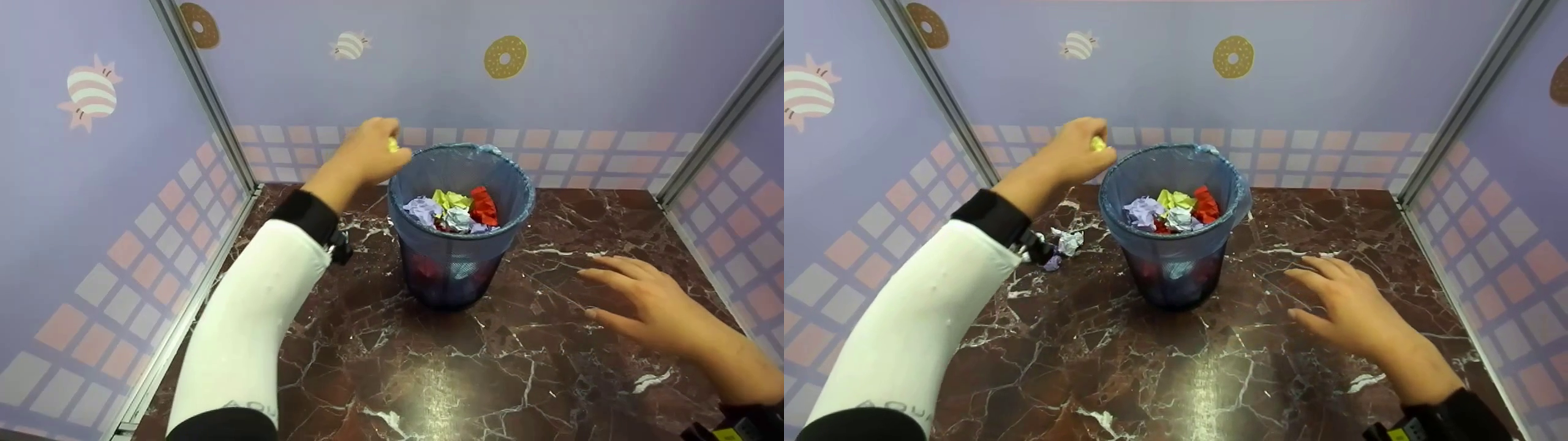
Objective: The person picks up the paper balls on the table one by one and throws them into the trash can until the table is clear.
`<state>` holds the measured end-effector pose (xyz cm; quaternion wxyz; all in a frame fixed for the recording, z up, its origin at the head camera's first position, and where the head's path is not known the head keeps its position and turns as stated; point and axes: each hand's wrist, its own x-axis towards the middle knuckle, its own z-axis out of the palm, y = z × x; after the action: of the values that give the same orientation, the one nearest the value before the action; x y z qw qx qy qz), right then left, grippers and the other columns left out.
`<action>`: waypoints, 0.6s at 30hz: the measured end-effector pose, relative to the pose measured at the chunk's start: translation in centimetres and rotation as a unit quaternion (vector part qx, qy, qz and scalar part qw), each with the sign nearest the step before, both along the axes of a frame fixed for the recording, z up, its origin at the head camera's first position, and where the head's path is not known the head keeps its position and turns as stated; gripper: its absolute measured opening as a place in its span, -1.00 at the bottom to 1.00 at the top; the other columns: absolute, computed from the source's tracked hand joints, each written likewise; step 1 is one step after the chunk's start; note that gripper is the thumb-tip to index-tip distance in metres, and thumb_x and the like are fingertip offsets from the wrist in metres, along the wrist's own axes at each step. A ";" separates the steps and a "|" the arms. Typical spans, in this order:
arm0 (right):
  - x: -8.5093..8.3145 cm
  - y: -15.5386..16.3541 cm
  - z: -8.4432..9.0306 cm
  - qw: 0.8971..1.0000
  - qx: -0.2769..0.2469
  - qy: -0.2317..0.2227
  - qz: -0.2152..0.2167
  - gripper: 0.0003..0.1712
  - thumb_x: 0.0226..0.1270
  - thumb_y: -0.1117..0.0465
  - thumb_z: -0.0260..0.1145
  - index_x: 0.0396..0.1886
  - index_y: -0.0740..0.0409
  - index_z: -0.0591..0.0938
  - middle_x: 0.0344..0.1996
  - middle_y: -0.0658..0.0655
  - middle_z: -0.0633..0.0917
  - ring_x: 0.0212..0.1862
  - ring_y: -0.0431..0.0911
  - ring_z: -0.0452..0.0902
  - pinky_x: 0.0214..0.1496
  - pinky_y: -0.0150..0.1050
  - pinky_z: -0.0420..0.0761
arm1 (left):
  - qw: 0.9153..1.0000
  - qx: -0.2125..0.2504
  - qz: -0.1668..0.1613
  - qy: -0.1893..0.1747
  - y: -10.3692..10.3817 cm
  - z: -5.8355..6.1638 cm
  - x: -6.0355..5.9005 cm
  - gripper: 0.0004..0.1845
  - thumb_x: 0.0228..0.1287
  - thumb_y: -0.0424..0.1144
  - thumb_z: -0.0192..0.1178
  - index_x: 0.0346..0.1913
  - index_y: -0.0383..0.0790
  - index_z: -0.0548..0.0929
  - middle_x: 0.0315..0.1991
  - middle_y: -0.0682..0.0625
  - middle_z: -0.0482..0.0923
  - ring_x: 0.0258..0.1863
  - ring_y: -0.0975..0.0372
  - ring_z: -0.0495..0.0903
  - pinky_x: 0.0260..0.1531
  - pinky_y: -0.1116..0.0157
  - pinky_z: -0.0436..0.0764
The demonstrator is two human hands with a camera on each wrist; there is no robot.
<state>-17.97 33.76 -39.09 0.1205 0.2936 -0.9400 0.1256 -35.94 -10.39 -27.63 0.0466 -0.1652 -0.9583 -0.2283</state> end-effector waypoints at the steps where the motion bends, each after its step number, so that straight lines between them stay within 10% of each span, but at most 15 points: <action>1: 0.0 0.0 0.1 1.000 -0.001 0.000 -0.002 -0.31 0.12 -0.10 0.46 0.28 -0.20 0.52 0.33 0.11 0.44 0.31 0.24 0.29 0.16 0.35 0.31 | 1.000 -0.004 -0.004 0.000 0.7 0.4 0.0 -0.79 0.15 -0.05 0.08 -0.24 -0.07 0.40 -0.25 0.01 0.42 -0.31 0.16 0.43 -0.36 0.25 0.51; 9: 0.1 0.3 0.4 1.000 -0.007 -0.001 -0.007 -0.31 0.12 -0.10 0.46 0.29 -0.24 0.50 0.33 0.10 0.44 0.31 0.22 0.29 0.17 0.34 0.31 | 0.997 -0.043 -0.060 0.016 6.9 2.2 0.5 -0.78 0.14 -0.03 0.11 -0.30 -0.05 0.37 -0.33 0.05 0.41 -0.35 0.21 0.42 -0.38 0.30 0.45; 18: 0.1 0.5 -0.1 1.000 -0.016 0.002 -0.004 -0.29 0.10 -0.08 0.48 0.30 -0.24 0.50 0.32 0.10 0.45 0.29 0.21 0.31 0.15 0.35 0.33 | 0.980 -0.130 -0.150 -0.025 12.7 1.4 1.8 -0.78 0.23 -0.03 0.05 -0.14 -0.03 0.40 -0.17 0.08 0.42 -0.23 0.22 0.42 -0.27 0.31 0.44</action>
<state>-17.89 34.25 -39.18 0.1278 0.2881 -0.9388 0.1392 -34.17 2.33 -26.28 -0.0344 -0.3062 -0.9449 -0.1103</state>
